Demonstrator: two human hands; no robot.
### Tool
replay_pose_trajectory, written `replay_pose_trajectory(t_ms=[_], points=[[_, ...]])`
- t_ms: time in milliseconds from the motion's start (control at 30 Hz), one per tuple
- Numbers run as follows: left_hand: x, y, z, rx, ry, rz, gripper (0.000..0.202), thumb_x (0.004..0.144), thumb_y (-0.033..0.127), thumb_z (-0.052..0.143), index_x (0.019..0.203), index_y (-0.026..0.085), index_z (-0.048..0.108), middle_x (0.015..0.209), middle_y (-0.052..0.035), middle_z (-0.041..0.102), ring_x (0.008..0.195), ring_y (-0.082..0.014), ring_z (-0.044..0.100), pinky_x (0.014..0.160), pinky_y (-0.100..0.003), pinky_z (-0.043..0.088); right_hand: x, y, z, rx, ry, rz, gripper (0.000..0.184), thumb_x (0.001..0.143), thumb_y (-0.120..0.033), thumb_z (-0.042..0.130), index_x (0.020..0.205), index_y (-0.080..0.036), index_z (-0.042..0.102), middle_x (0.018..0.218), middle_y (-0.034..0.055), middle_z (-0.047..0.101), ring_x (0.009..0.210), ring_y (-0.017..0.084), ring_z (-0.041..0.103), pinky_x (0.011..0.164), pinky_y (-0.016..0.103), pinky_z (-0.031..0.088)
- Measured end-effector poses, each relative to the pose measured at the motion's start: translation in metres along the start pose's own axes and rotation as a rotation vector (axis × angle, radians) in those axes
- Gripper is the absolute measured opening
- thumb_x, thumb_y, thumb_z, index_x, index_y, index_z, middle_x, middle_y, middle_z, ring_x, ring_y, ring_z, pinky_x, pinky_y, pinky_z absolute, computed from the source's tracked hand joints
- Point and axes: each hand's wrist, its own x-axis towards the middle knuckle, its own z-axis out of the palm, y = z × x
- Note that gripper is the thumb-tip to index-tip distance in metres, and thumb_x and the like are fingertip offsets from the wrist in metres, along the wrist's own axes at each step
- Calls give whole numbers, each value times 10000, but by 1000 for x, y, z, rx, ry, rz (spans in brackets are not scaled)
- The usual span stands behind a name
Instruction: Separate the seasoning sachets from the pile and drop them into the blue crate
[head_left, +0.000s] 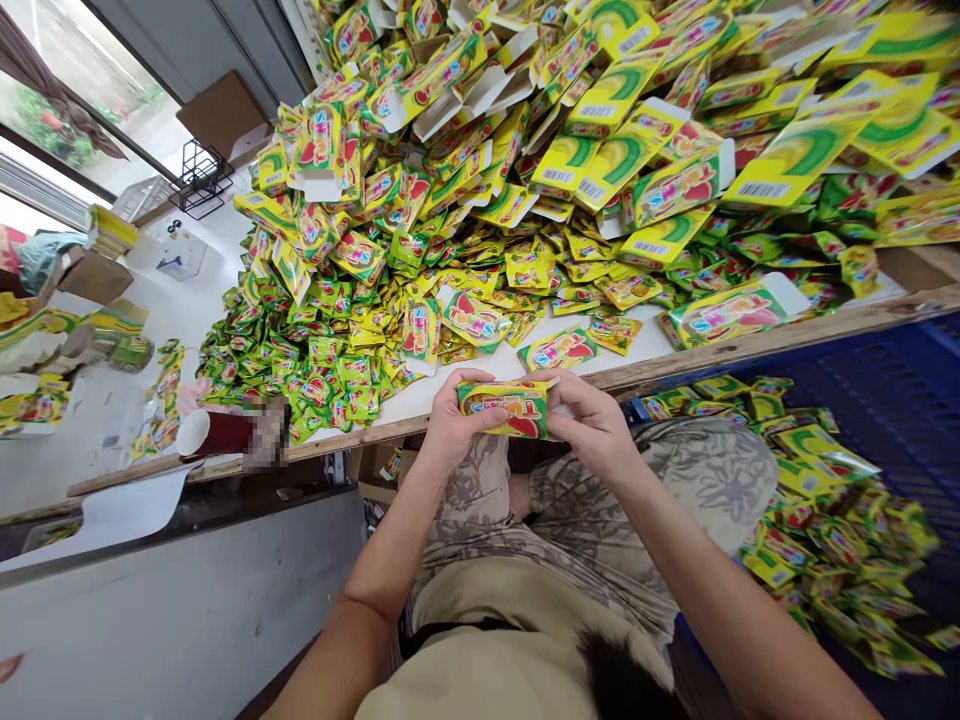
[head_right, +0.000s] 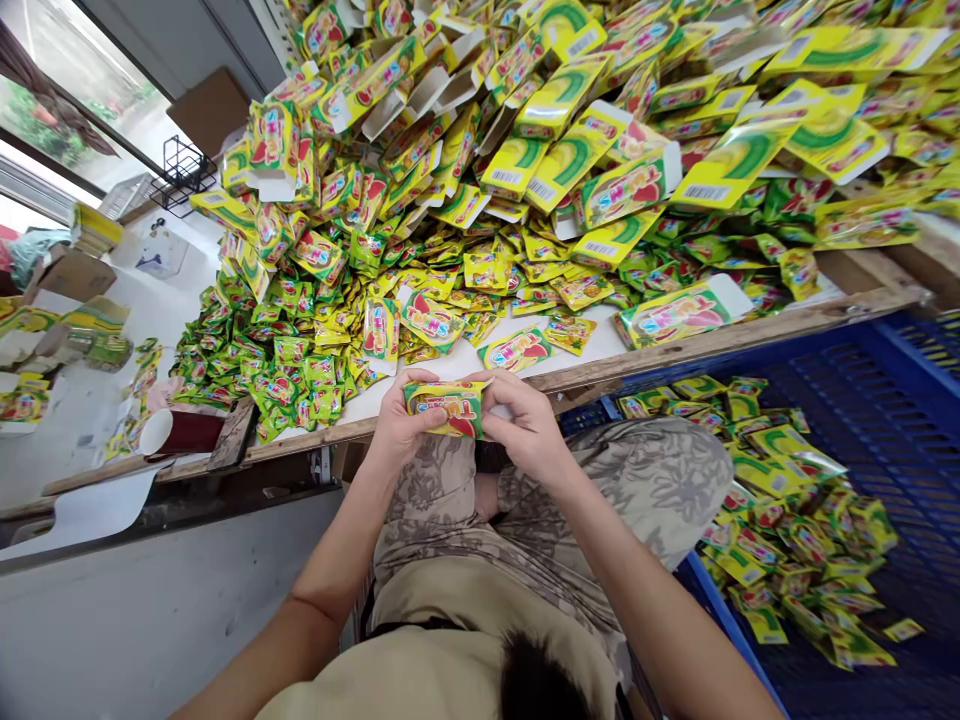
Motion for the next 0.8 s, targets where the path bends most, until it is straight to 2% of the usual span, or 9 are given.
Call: replay_pose_trajectory(t_ms=[100,233,400,533,600,733,800], points=[[1,1,0,-8,17,2,579,483,304,920,930,196,567,779,27,653,672,-123,625,632,-244,502,0,3,0,55,5,65,195,760,-282,612,598,-215,524,887,40,681,856,220,618,786,341,478],[-2,-1,-1,38,24,33,564,526,322,904,959,201,564,835,15,656,727,-130,637,681,-251,509,0,13,1,-10,-31,165,189,724,-353,699,617,-220,617,650,-4,620,653,179,570,647,300,468],[-8,-7,4,96,19,100,531,580,341,879,981,204,558,910,-5,648,801,-133,637,725,-243,515,3,20,1,-33,-132,193,187,724,-383,720,615,-231,710,648,-13,674,689,213,629,734,343,512],[-11,-4,4,170,30,84,507,620,364,853,992,203,549,892,3,630,779,-128,622,711,-239,501,9,4,-8,-204,-201,149,251,757,-392,660,599,-201,696,654,4,673,674,197,615,659,294,482],[-12,5,2,291,-28,72,464,649,356,834,993,195,568,912,-6,634,804,-133,615,730,-238,487,13,-7,-14,-309,-254,93,249,779,-347,612,597,-187,670,632,10,646,635,168,578,589,254,435],[-12,27,-2,624,-275,60,378,692,336,797,989,179,624,935,-16,656,861,-151,596,785,-249,454,23,-27,-21,-476,-443,-30,217,747,-184,546,531,-188,562,512,-13,520,523,119,471,513,232,344],[-7,33,-3,662,-289,52,358,694,346,788,964,175,625,859,3,647,777,-136,578,719,-240,441,27,-31,-19,-423,-435,-48,172,769,-176,534,611,-191,601,569,-4,557,552,127,506,534,238,382]])
